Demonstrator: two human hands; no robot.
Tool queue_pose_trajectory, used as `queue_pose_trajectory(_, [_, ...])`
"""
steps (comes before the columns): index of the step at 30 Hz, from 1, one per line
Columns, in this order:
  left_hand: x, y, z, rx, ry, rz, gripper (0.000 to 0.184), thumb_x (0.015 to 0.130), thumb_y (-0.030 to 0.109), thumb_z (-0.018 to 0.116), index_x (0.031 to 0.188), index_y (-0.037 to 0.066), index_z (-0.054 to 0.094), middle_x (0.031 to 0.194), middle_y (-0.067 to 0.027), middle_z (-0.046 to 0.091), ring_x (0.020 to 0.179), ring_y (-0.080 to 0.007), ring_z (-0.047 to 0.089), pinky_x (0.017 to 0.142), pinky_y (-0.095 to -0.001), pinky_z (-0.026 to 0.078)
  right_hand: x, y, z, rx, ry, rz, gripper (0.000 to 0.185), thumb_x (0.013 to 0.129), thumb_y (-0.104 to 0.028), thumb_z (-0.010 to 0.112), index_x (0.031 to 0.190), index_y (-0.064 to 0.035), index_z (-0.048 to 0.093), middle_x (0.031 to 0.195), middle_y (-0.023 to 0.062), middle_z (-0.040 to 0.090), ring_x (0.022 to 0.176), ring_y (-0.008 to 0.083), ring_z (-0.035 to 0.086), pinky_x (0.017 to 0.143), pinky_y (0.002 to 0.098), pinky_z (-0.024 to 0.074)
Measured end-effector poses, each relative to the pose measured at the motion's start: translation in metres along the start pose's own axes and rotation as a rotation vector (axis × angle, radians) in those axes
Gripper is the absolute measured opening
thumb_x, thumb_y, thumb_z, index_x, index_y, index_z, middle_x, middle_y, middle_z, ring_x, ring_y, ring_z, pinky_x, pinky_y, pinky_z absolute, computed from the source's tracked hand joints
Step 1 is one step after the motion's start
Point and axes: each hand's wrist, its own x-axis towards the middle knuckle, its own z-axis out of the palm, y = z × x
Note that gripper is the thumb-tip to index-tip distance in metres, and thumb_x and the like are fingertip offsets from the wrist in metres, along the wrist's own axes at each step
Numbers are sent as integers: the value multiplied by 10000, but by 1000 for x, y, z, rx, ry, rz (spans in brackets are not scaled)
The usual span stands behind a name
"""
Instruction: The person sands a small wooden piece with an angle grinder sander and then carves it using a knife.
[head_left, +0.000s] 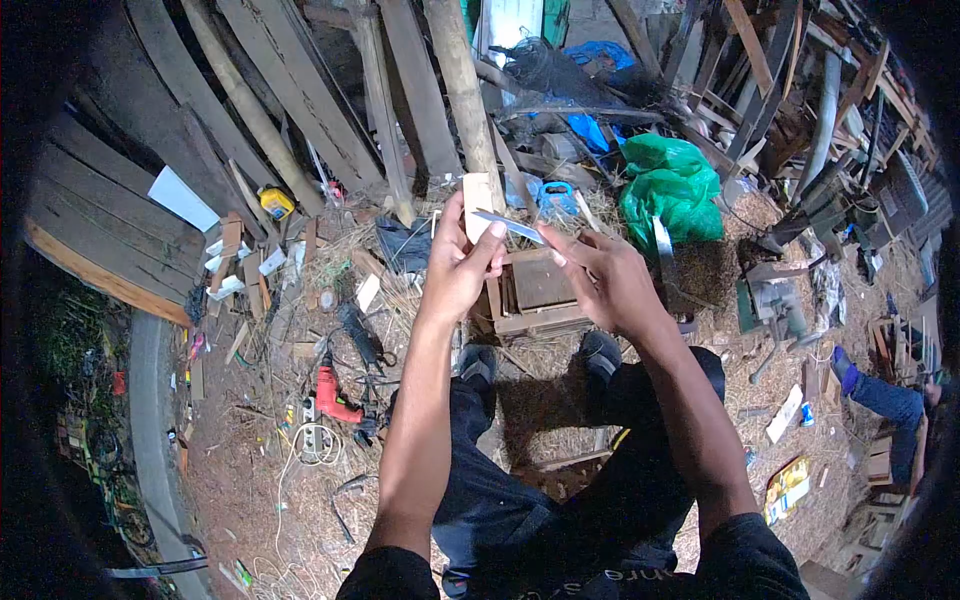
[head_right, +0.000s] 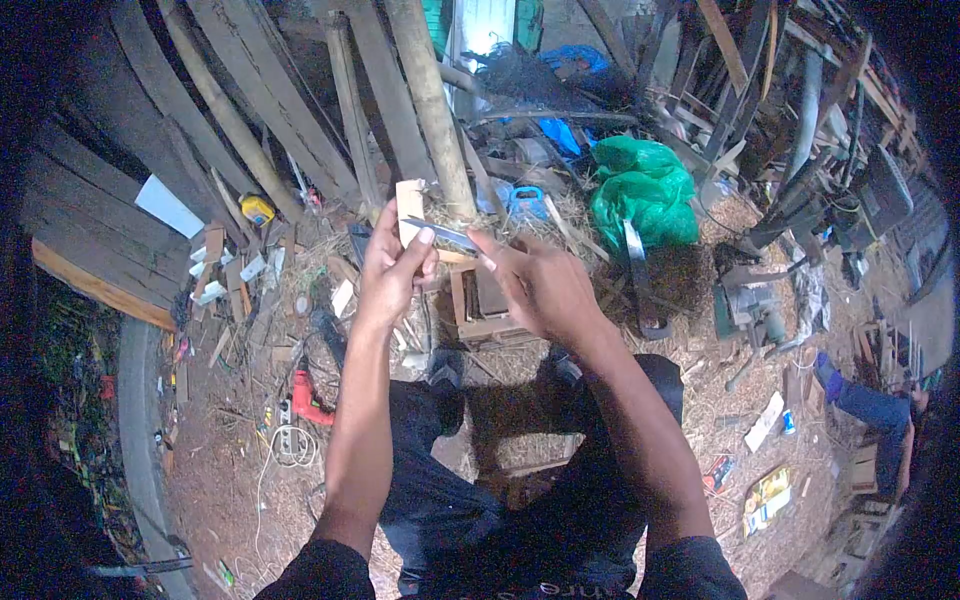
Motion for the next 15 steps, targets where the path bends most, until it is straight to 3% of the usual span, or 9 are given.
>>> queue_pose_trajectory(6, [0, -3, -7, 90, -22, 58, 429, 947, 121, 611, 1311, 12, 411, 817, 16, 534, 619, -46, 463, 517, -213, 380, -1, 5, 0, -23, 12, -26, 455, 903, -168, 566, 1338, -299, 568, 847, 161, 619, 706, 381, 626, 633, 458, 498])
queue_pose_trajectory(9, [0, -4, -2, 127, 49, 85, 456, 934, 89, 607, 1343, 9, 421, 791, 35, 527, 555, -30, 412, 470, -206, 310, -3, 6, 1, -36, 26, -34, 456, 902, -170, 555, 1339, -300, 566, 863, 149, 630, 708, 370, 632, 630, 450, 509])
queue_pose_trajectory(12, [1, -6, -2, 174, 65, 133, 435, 928, 72, 609, 1325, -1, 446, 815, 33, 542, 565, -25, 412, 471, -205, 308, -4, 3, 1, -77, 56, -47, 447, 904, -148, 576, 1328, -286, 581, 826, 131, 603, 688, 327, 613, 626, 413, 497])
queue_pose_trajectory(15, [-1, -1, 1, 156, 86, 136, 386, 919, 63, 637, 1262, -30, 486, 972, -34, 623, 837, -84, 584, 726, -234, 466, -5, 0, 1, -116, 76, -40, 448, 897, -137, 591, 1320, -284, 592, 805, 113, 588, 676, 297, 606, 619, 395, 492])
